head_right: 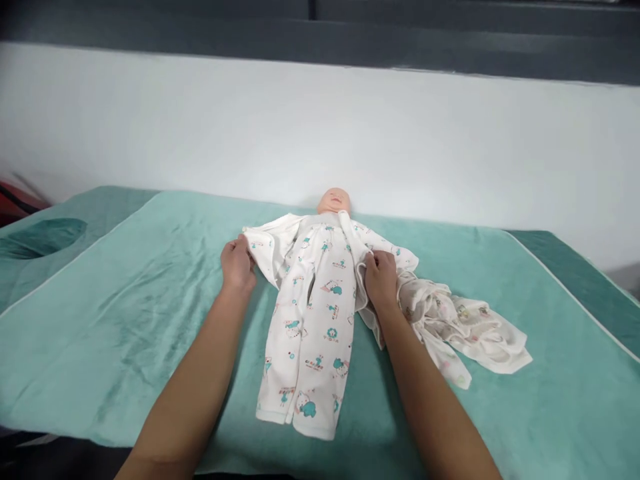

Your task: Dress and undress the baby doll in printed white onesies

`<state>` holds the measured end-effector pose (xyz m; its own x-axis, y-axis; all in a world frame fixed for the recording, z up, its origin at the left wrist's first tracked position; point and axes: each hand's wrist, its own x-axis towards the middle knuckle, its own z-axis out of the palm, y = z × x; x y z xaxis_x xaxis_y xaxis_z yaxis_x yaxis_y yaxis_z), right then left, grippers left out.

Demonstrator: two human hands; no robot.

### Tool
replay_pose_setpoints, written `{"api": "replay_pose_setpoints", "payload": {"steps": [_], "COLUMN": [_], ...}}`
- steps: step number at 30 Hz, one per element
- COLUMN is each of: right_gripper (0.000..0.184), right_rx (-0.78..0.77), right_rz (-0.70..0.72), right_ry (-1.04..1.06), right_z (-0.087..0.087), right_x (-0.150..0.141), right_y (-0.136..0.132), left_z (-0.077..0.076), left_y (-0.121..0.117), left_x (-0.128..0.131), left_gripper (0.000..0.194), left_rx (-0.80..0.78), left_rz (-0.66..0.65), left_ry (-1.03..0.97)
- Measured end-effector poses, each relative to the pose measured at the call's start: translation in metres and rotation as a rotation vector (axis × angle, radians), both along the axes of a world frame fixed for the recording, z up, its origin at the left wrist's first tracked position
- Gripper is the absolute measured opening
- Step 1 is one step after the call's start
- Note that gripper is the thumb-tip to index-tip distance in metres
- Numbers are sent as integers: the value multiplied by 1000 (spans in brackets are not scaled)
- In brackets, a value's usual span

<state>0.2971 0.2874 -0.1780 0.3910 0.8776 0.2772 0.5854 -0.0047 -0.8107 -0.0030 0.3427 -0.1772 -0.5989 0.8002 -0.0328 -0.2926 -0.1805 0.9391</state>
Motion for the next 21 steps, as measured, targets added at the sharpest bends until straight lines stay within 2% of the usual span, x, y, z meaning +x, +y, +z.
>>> {"api": "replay_pose_setpoints", "payload": {"steps": [4, 8, 10, 12, 14, 16, 18, 21], "right_gripper": [30, 32, 31, 27, 22, 17, 14, 22], "right_rx": [37, 67, 92, 158, 258, 345, 384, 350], "right_rz": [59, 22, 13, 28, 57, 117, 218, 384], "right_ry": [-295, -445, -476, -500, -517, -517, -501, -491], "right_z": [-10, -18, -19, -18, -12, -2, 13, 38], "right_x": [33, 78, 92, 95, 84, 58, 21, -42], "right_y": [-9, -26, -35, -42, -45, -43, -34, -8], "left_z": [-8, -15, -16, -15, -9, -1, 7, 11], "left_y": [-2, -2, -3, -6, -8, -7, -1, 18], "left_x": [-6, -12, -15, -15, -10, 1, 15, 35], "left_gripper": [36, 27, 21, 14, 8, 8, 17, 30], "left_rx": [-14, -67, -71, -51, 8, 110, 220, 290], "left_rz": [6, 7, 27, 80, 135, 130, 30, -214], "left_ry": [61, 154, 286, 463, 647, 809, 965, 1233]}}
